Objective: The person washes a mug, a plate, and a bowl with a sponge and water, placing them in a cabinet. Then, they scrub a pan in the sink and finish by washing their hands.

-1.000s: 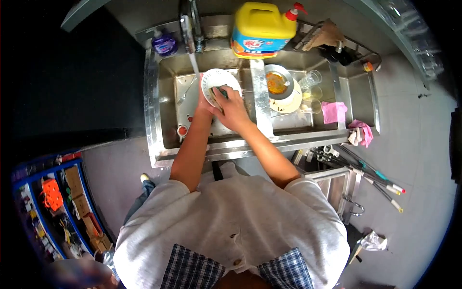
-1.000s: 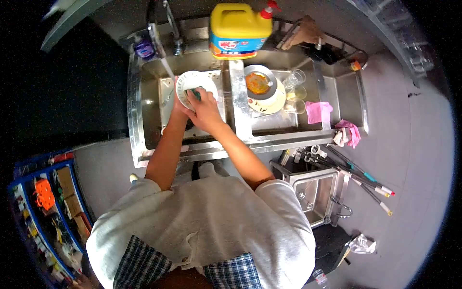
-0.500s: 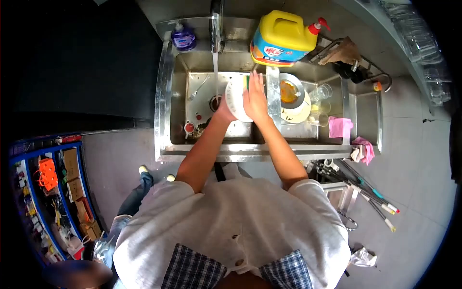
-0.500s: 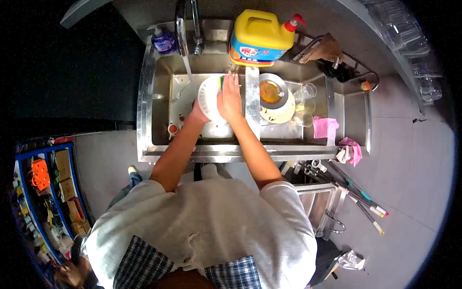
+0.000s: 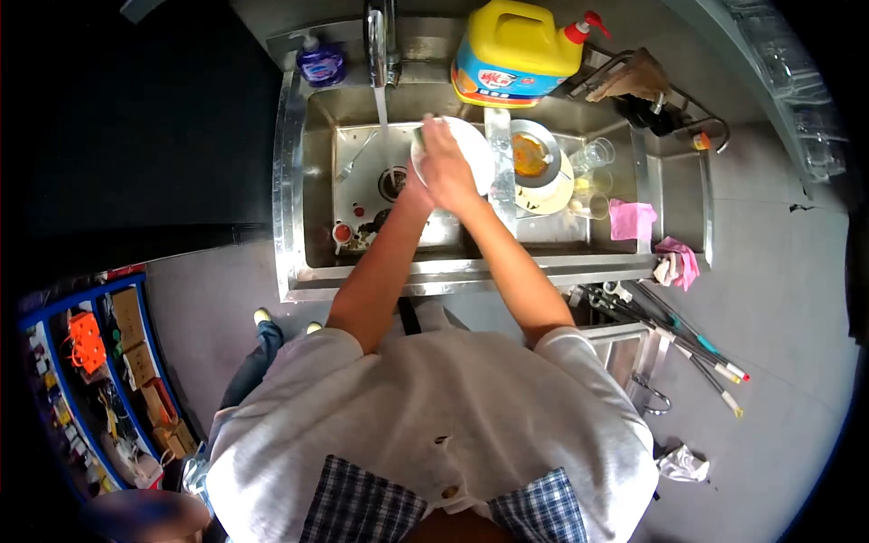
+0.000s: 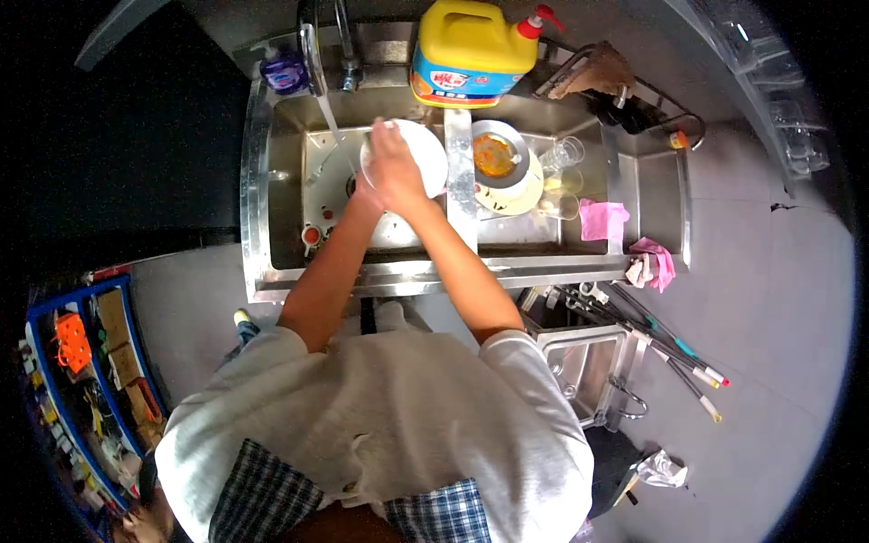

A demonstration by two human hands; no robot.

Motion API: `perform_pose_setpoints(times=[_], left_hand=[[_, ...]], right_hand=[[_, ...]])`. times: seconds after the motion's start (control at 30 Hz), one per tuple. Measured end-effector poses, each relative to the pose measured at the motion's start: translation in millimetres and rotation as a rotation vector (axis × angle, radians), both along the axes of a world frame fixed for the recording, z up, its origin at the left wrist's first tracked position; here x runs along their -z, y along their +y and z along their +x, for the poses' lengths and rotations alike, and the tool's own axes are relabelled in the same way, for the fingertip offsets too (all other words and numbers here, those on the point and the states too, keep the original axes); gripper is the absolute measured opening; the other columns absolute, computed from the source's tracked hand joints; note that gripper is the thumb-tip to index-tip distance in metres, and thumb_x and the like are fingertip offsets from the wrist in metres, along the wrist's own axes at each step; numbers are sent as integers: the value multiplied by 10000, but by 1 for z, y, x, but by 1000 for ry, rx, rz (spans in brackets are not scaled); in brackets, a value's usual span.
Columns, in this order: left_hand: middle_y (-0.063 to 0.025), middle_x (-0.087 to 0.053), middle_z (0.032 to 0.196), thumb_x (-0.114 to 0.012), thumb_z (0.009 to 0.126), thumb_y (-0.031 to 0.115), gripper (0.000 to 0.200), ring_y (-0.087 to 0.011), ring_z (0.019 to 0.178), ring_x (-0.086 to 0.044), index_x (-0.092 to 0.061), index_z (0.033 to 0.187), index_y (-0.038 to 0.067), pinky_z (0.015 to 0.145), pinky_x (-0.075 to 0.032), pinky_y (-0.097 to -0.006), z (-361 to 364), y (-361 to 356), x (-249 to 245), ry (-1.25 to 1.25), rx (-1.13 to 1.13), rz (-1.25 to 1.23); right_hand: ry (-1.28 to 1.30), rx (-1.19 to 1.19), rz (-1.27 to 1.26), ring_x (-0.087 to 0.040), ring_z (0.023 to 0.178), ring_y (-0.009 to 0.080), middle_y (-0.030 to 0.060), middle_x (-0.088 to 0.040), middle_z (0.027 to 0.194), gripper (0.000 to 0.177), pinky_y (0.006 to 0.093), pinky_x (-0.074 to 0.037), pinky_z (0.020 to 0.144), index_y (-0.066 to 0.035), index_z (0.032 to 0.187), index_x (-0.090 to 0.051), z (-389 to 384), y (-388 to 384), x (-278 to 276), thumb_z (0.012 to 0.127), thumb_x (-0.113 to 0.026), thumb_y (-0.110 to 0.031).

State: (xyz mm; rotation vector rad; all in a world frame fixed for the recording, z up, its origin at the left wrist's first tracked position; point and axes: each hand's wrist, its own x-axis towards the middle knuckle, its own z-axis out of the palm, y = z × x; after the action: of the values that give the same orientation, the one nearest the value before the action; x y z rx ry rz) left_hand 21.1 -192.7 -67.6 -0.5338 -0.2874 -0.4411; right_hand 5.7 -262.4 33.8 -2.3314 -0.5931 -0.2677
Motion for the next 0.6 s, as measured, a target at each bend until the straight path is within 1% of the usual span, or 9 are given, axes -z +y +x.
perform_pose_setpoints(times=[0.07,0.1,0.13,0.2,0.23,0.33,0.47,0.53,0.6], left_hand=[[-80,-447,1374,-312,946,478,565,-285,1258,-427,-371,1394,138,1060,-324,-455,-4,18,46,144,-162,722],[-109,-371,1434,-293,959,442,563,-310,1318,-358,-315,1430,136,1076,-304,-492,9,26,30,-229,-62,430],[-135,-433,1389,-301,960,406,534,-317,1276,-419,-385,1383,91,1059,-341,-498,0,32,-13,131,55,611],[-147,-481,1347,-304,960,392,515,-312,1233,-470,-438,1337,67,1040,-374,-491,5,25,-33,174,174,524],[-107,-513,1319,-303,967,364,487,-273,1227,-479,-429,1348,90,1044,-364,-440,0,15,-50,227,131,772],[-80,-469,1363,-277,981,343,464,-261,1252,-443,-401,1368,120,1061,-328,-432,2,-9,-77,176,5,951],[-87,-391,1429,-265,959,464,557,-269,1320,-358,-354,1402,138,1096,-273,-447,-7,4,-96,419,110,772],[-108,-463,1371,-280,941,487,578,-292,1267,-434,-411,1367,121,1066,-329,-476,5,11,-74,276,140,715],[-117,-502,1329,-291,964,344,473,-298,1213,-490,-443,1332,89,1012,-404,-462,-2,9,-75,271,105,700]], right_hand=[[1,-261,-166,-332,1308,402,205,-369,1403,542,445,-320,1063,72,1306,-390,-26,-9,-19,808,-531,-90],[-40,-256,-277,-338,1305,402,211,-394,1375,545,447,-326,1061,72,1307,-381,-34,-23,-22,806,-535,-79],[40,-58,-271,-317,1304,436,232,-404,1357,534,449,-313,1071,77,1304,-381,-31,-33,-1,803,-513,-50],[36,154,-203,-293,1305,465,252,-390,1370,526,448,-287,1086,78,1310,-387,-7,-54,8,801,-476,-18],[-22,219,-150,-287,1303,476,260,-378,1382,536,446,-268,1094,86,1320,-374,5,-56,10,801,-457,-19],[-83,178,-89,-294,1306,463,261,-378,1383,540,444,-265,1095,98,1313,-376,31,-35,4,797,-473,-33],[-18,-198,-166,-304,1314,432,227,-388,1388,512,445,-275,1085,68,1306,-401,1,-33,-29,824,-485,-82],[26,-56,-233,-279,1332,417,221,-366,1407,501,436,-270,1090,52,1321,-391,6,-53,-26,849,-472,-93],[-27,41,-241,-270,1337,419,200,-370,1410,493,451,-246,1098,58,1318,-393,17,-68,-22,859,-469,-105]])
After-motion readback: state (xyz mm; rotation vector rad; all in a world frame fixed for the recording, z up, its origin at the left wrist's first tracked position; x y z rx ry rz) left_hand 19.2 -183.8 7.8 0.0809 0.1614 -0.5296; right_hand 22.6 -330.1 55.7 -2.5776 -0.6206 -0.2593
